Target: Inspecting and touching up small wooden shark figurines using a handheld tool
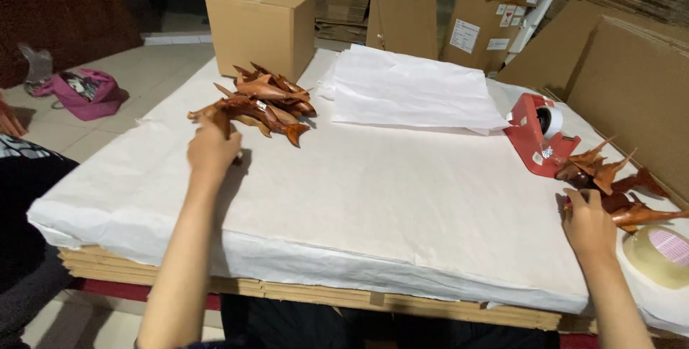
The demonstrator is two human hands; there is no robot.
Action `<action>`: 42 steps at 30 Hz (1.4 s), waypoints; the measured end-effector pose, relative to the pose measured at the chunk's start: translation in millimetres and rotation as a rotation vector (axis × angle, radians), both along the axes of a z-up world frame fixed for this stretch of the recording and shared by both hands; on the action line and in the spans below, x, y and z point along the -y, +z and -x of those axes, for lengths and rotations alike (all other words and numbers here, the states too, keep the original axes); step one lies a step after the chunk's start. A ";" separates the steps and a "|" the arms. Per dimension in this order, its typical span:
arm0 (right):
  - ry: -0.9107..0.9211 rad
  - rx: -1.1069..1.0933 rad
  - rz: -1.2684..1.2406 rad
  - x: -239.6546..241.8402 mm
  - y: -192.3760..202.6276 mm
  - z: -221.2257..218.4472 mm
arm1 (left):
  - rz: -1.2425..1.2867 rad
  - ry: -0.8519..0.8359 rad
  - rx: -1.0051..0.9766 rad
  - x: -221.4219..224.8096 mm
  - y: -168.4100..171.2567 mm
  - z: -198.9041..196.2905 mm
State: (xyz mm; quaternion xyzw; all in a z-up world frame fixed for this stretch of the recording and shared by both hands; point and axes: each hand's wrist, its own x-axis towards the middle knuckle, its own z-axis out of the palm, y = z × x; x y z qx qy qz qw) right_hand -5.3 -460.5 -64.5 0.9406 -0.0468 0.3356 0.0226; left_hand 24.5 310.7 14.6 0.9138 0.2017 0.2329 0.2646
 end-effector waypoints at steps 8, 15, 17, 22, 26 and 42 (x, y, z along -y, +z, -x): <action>0.247 0.264 -0.152 -12.2 9.7 -10.2 | 0.236 -0.264 0.046 5.5 50.7 101.9; 0.462 0.361 -0.901 -134.2 72.2 -24.1 | 0.549 -0.957 -0.196 177.6 175.2 201.1; 0.512 0.354 -0.956 -176.5 67.3 -36.0 | 0.334 -1.099 -0.026 197.5 94.6 99.9; 0.665 0.264 -1.522 -260.9 70.6 -24.3 | -0.107 -1.215 0.089 252.9 22.1 38.3; 0.668 0.224 -1.026 -264.1 67.9 -9.9 | -0.253 -1.125 0.138 253.5 -4.5 8.7; 0.520 0.078 -0.480 -229.3 22.8 -32.8 | -0.325 -1.001 0.016 250.8 -20.0 11.1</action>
